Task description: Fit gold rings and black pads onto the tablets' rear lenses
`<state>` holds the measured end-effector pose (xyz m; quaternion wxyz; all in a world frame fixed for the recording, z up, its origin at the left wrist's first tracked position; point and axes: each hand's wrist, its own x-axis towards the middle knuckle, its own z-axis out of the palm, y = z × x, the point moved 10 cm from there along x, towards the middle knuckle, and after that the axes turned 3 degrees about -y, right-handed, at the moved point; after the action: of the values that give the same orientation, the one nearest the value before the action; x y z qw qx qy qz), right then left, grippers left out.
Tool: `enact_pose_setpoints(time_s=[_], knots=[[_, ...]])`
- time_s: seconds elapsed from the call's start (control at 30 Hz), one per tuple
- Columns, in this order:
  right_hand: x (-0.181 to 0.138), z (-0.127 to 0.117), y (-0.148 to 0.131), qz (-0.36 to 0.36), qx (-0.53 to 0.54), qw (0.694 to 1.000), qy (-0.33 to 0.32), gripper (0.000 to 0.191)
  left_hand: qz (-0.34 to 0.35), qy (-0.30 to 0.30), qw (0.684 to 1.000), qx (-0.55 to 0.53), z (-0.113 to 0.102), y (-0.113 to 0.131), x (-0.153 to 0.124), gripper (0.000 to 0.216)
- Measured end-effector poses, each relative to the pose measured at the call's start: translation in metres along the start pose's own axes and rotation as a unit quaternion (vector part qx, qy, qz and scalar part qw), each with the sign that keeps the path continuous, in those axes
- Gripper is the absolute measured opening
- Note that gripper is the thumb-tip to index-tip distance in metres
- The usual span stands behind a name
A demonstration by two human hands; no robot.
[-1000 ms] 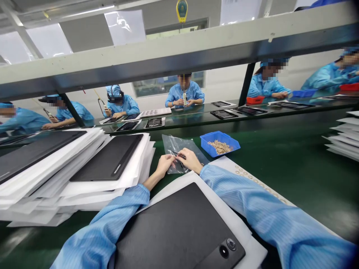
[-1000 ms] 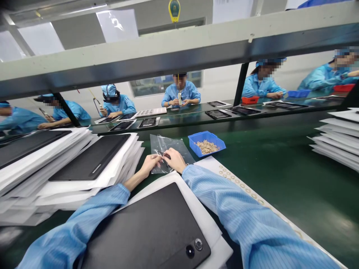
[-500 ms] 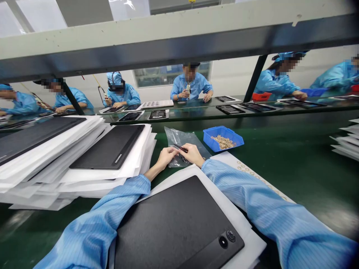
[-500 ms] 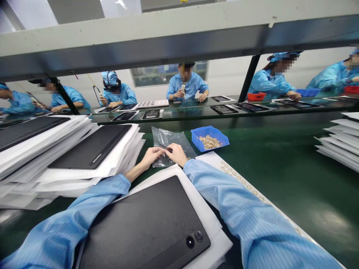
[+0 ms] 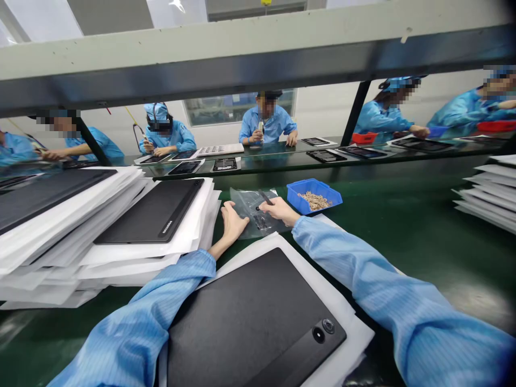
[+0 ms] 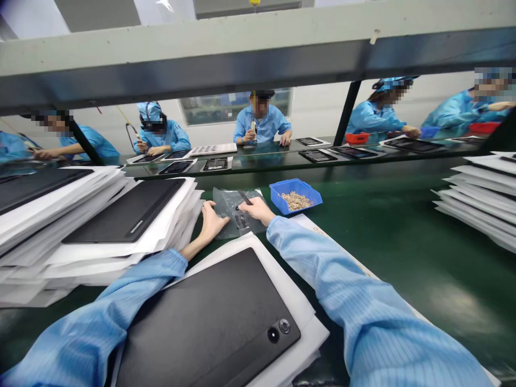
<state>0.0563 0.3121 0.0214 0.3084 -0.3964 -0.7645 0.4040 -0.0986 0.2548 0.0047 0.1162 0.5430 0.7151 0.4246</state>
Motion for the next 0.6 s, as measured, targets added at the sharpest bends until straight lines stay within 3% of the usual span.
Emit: enact_pose_setpoints(time_s=[0.13,0.3,0.47,0.53,0.6], knots=[[-0.031,-0.019,-0.032,0.038,0.015,0.997,-0.063,0.017,0.000,-0.001,0.999,0.047,-0.003,0.002,0.001,0.056],[-0.137,-0.027,-0.047,0.090,-0.004,0.983,-0.161,0.014,0.015,-0.071,0.992,0.103,-0.010,0.026,-0.007,0.047],[-0.237,-0.011,-0.034,0.151,0.044,0.972,-0.173,0.015,0.105,-0.230,0.950,0.182,0.003,0.063,-0.026,0.019],[-0.255,-0.008,-0.026,0.166,0.052,0.972,-0.157,0.017,0.134,-0.245,0.941,0.190,0.006,0.068,-0.030,0.024],[-0.260,-0.009,-0.020,0.170,0.046,0.975,-0.133,0.015,0.119,-0.244,0.950,0.154,0.009,0.060,-0.028,0.023]])
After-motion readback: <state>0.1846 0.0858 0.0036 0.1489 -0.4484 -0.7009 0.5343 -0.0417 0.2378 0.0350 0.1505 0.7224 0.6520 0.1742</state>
